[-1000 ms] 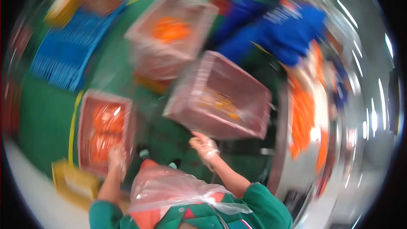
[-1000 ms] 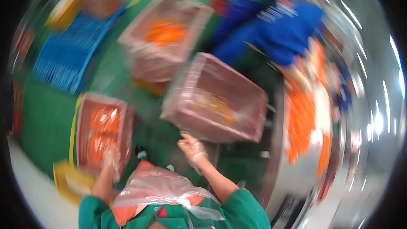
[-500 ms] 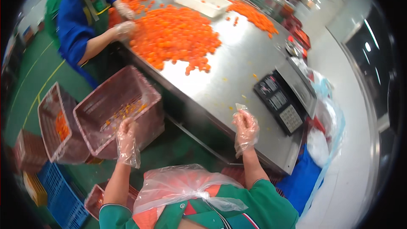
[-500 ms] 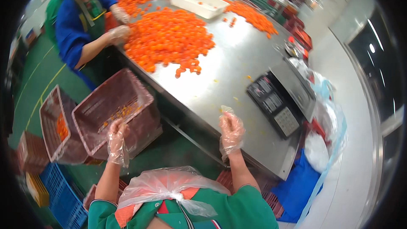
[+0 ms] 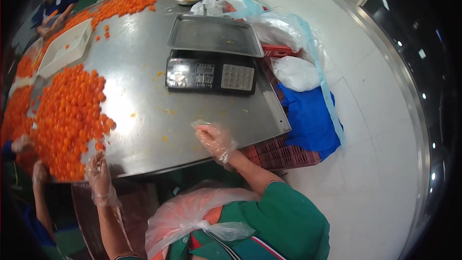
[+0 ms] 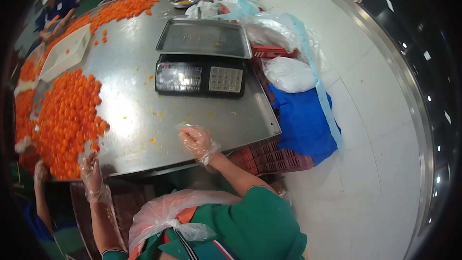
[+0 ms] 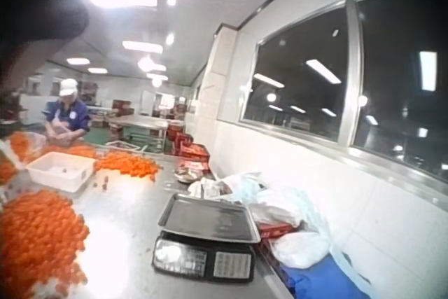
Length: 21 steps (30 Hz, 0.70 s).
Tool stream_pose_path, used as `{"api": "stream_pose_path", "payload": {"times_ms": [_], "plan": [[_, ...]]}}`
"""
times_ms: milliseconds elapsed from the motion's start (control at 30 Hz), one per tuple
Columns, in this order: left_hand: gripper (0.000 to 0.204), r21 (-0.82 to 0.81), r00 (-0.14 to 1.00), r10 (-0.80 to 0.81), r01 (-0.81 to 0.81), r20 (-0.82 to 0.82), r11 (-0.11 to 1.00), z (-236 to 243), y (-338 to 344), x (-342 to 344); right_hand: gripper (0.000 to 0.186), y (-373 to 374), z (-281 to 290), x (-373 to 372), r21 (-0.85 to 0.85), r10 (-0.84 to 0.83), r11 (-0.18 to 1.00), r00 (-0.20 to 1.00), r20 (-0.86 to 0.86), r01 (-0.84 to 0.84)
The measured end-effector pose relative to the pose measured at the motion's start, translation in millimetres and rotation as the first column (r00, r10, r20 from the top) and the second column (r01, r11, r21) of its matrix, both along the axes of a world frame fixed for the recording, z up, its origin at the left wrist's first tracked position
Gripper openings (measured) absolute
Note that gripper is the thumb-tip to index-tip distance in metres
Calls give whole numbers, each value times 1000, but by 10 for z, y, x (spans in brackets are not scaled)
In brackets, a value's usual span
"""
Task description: The person scoops small orange fruits from a large pile on a stainless steel table into clear plastic bags. They weigh the bags on a digital scale, adjust the contents to reach a target weight, and then place the finished bags into a crate. The process is repeated continuously throughout the clip.
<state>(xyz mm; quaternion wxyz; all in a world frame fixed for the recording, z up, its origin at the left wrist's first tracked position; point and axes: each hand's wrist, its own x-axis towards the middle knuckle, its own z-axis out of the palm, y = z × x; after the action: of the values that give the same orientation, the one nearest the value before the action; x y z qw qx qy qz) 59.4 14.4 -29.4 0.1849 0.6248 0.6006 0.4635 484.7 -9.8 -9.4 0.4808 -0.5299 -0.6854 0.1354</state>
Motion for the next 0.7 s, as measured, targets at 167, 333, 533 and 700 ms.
{"api": "stream_pose_path", "payload": {"times_ms": [167,333,533,700], "plan": [[22,-196,998,51,-43,34,980,94,210,-239,18,183,273,511,-271,-360,918,895,-263,289],[22,-302,976,87,-23,201,953,56,273,-580,17,385,342,1189,-247,-567,817,802,-186,520],[22,-295,990,68,-28,125,955,-17,337,-468,13,428,568,2021,207,-743,659,583,329,723],[23,-282,983,182,-167,26,945,277,224,-180,19,628,757,2492,322,-607,627,186,772,709]]}}
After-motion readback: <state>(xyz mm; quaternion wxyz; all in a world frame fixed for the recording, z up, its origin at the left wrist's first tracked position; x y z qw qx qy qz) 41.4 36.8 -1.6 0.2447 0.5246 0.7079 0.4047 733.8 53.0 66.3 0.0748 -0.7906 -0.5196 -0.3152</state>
